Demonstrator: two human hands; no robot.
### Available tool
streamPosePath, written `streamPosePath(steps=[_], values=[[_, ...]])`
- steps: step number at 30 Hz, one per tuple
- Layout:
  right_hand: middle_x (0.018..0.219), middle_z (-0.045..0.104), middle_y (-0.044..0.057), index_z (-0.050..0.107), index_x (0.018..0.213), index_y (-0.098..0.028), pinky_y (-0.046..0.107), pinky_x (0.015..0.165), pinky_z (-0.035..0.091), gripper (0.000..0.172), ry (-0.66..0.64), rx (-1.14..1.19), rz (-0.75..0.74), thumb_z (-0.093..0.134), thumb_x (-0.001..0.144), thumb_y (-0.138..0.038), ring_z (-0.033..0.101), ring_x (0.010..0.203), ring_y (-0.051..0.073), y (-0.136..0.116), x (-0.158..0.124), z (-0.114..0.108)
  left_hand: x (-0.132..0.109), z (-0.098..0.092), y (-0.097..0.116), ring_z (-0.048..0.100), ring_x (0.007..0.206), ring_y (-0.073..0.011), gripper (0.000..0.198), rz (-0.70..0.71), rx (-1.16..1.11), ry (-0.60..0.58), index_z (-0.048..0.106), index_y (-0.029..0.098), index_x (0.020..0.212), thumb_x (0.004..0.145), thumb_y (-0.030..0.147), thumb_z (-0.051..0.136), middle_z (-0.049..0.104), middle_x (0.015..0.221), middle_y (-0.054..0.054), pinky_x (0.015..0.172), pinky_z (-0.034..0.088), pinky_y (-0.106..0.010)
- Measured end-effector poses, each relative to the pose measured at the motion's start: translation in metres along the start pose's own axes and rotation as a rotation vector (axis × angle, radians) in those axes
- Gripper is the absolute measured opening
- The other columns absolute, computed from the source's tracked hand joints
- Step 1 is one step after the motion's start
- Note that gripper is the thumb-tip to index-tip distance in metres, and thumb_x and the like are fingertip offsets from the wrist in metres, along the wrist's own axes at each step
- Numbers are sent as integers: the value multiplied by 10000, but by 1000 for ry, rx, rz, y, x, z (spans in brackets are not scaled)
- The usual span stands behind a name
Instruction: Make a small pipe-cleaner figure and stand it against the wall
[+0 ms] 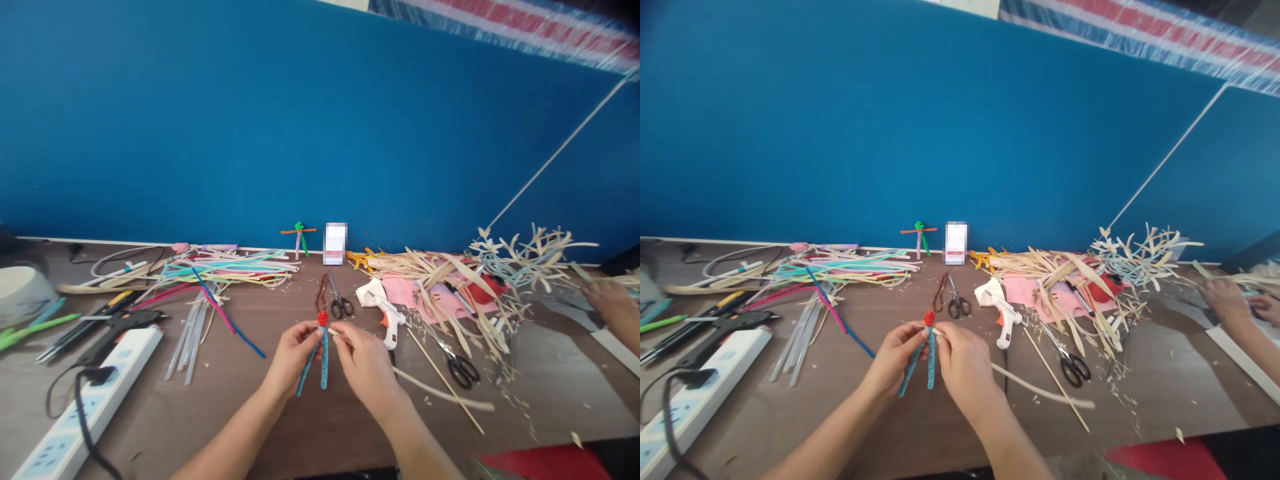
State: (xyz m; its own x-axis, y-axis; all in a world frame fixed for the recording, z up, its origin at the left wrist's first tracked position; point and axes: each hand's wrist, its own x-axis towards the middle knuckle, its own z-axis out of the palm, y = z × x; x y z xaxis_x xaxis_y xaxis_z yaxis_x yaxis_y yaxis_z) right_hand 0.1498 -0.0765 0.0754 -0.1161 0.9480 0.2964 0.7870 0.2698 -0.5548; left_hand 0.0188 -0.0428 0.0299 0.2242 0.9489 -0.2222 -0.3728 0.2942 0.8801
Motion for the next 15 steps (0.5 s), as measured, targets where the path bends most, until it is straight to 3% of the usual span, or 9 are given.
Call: streamPosePath(steps=[5, 15], values=[[699, 572, 17, 535, 747, -188, 236, 613, 331, 126, -18, -147, -6, 424, 804, -184, 525, 687, 144, -4, 4, -2, -3, 2, 1, 462, 471, -71, 275, 29, 31, 4, 570, 113, 768, 598, 304, 671, 544, 593, 9, 454, 388, -201], [788, 530, 27, 557, 752, -193, 242, 666, 345, 151, -18, -173, -65, 422, 816, -170, 499, 762, 142, -4, 7, -5, -4, 0, 1, 422, 438, -73, 285, 21, 120, -42, 622, 92, 720, 610, 353, 653, 500, 486, 15, 439, 357, -199]])
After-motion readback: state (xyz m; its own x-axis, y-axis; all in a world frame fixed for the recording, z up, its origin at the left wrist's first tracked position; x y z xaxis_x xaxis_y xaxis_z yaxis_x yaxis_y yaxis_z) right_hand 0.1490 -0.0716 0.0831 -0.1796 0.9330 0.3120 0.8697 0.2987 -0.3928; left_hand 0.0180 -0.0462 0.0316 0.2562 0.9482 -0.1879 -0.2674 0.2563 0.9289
